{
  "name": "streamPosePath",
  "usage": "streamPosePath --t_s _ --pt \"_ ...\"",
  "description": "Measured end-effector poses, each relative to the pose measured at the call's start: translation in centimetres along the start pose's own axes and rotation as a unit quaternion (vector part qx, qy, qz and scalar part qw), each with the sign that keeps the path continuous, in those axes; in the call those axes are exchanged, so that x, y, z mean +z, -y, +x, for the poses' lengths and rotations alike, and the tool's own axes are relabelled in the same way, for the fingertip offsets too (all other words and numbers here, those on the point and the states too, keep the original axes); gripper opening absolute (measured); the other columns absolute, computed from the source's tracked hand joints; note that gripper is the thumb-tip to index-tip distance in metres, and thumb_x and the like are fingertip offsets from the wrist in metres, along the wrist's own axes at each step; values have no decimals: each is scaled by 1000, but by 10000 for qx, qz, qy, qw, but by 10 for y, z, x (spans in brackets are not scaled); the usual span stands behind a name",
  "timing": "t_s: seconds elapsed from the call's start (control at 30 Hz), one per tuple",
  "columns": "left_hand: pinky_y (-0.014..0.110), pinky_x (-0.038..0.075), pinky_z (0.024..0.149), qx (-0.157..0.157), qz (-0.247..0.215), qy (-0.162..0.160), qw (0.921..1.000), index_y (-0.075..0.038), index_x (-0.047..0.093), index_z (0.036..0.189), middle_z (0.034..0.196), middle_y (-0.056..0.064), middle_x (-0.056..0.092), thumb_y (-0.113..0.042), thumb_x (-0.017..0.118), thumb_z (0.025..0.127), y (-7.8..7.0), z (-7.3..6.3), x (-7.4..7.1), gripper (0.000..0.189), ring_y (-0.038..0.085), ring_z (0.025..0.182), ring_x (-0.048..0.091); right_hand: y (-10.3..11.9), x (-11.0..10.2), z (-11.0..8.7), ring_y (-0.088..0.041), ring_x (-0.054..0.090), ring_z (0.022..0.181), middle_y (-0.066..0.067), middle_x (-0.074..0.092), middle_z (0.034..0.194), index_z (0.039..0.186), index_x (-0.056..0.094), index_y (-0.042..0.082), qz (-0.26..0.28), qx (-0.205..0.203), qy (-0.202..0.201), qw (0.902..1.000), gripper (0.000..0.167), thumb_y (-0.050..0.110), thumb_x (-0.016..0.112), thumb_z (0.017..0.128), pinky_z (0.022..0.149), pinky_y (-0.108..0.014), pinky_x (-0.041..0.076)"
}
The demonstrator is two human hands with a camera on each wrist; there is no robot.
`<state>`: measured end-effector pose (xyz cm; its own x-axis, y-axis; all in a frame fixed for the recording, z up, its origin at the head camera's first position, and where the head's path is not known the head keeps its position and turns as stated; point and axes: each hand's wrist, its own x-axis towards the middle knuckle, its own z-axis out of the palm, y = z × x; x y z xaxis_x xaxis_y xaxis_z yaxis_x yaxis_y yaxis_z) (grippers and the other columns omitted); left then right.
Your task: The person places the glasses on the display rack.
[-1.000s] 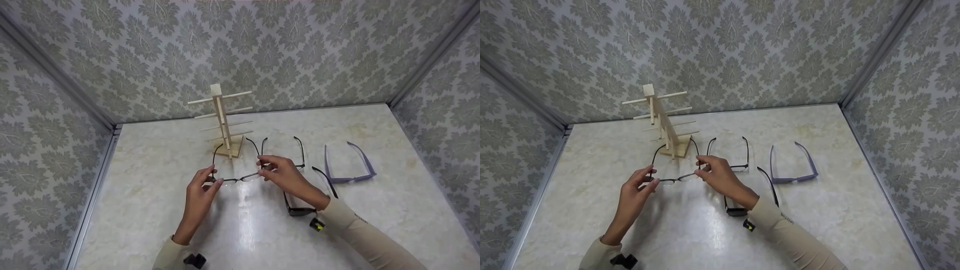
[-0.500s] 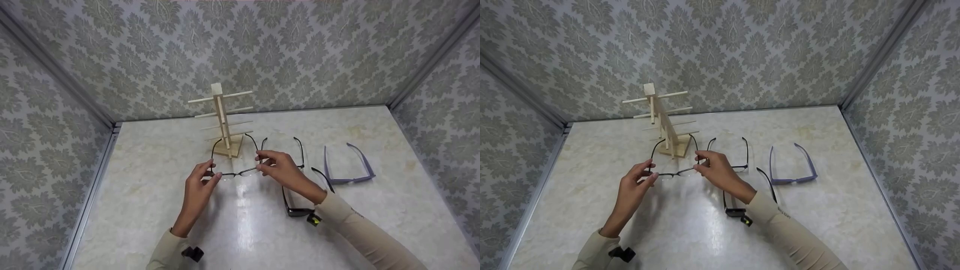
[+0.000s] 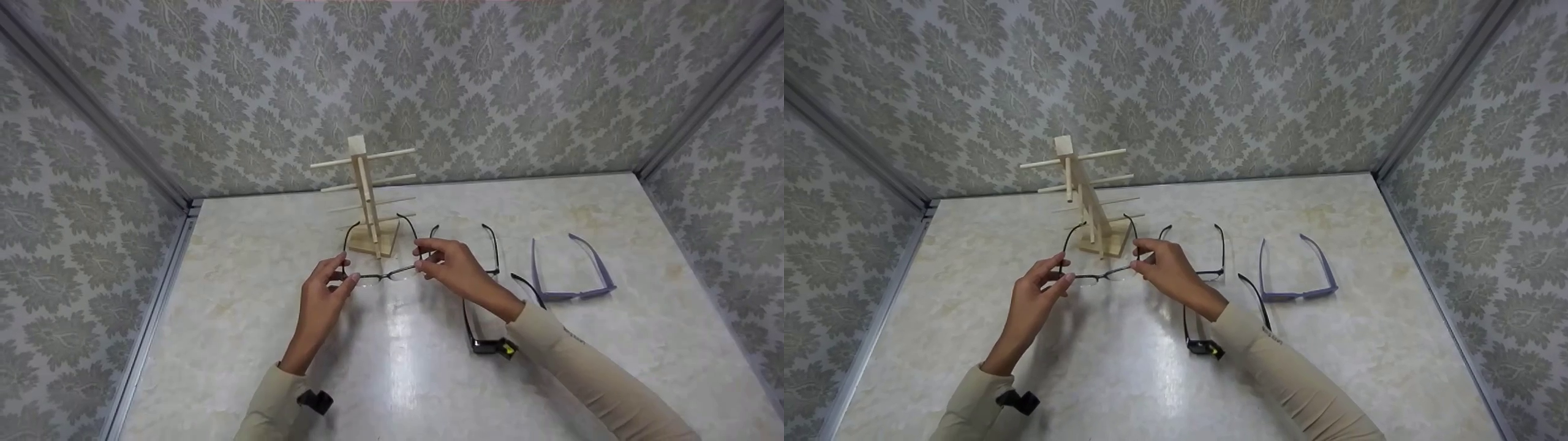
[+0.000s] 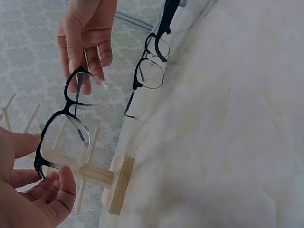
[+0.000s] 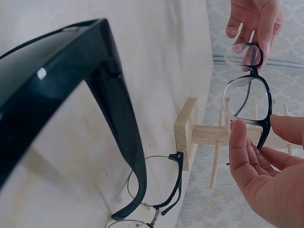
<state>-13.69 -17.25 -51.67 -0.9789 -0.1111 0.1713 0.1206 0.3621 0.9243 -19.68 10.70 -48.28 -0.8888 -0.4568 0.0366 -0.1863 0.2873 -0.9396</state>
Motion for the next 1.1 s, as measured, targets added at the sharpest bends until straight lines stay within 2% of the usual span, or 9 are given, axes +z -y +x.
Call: streamPosePath --t_s 0.2,0.37,0.47,0.67,0.77,0.93,1.1 --pt "25 62 81 -37 -46 24 10000 3 63 152 135 18 70 -10 79 104 2 8 -2 53 29 112 72 0 3 6 -30 78 102 -20 73 129 152 60 -7 -107 -99 -94 9998 49 3 72 106 84 -39 67" --pt "26 61 82 -60 -23 56 10000 1 62 154 136 16 69 -11 79 104 1 12 -5 53 28 114 72 -1 6 10 -33 78 103 -21 72 129 154 58 -8 -112 -195 -131 9997 50 2 71 107 86 -47 66" --pt "25 61 81 -61 -35 70 10000 0 62 154 136 16 69 -12 79 104 0 13 -7 54 28 113 71 -1 7 12 -32 77 104 -22 71 131 155 56 -8 -132 -231 -136 9996 50 3 70 108 86 -47 66" --pt "24 60 80 -90 -30 5 10000 1 61 154 137 18 68 -11 79 104 -3 18 -9 54 28 113 71 2 9 15 -44 74 108 -23 69 134 157 54 -7 -100 -266 -138 9995 51 3 67 109 89 -61 63" --pt "24 60 79 -88 -10 -24 10000 1 62 154 136 16 69 -12 79 104 -4 21 -8 54 27 112 71 2 9 17 -46 73 110 -22 68 135 158 54 -6 -64 -252 -139 9996 50 5 66 111 90 -59 63" --pt "23 61 77 -27 -37 -23 10000 3 62 153 135 16 69 -11 78 105 -4 24 -9 53 27 109 71 2 9 18 -41 74 110 -20 68 136 159 53 -5 -59 -228 -164 9996 51 8 66 112 90 -53 64" --pt "24 61 78 -74 -23 -31 10000 3 61 154 136 17 68 -12 77 105 -5 29 -11 53 27 110 71 3 9 23 -38 75 109 -20 68 137 159 53 -4 -80 -187 -174 9996 50 9 65 112 90 -53 65"
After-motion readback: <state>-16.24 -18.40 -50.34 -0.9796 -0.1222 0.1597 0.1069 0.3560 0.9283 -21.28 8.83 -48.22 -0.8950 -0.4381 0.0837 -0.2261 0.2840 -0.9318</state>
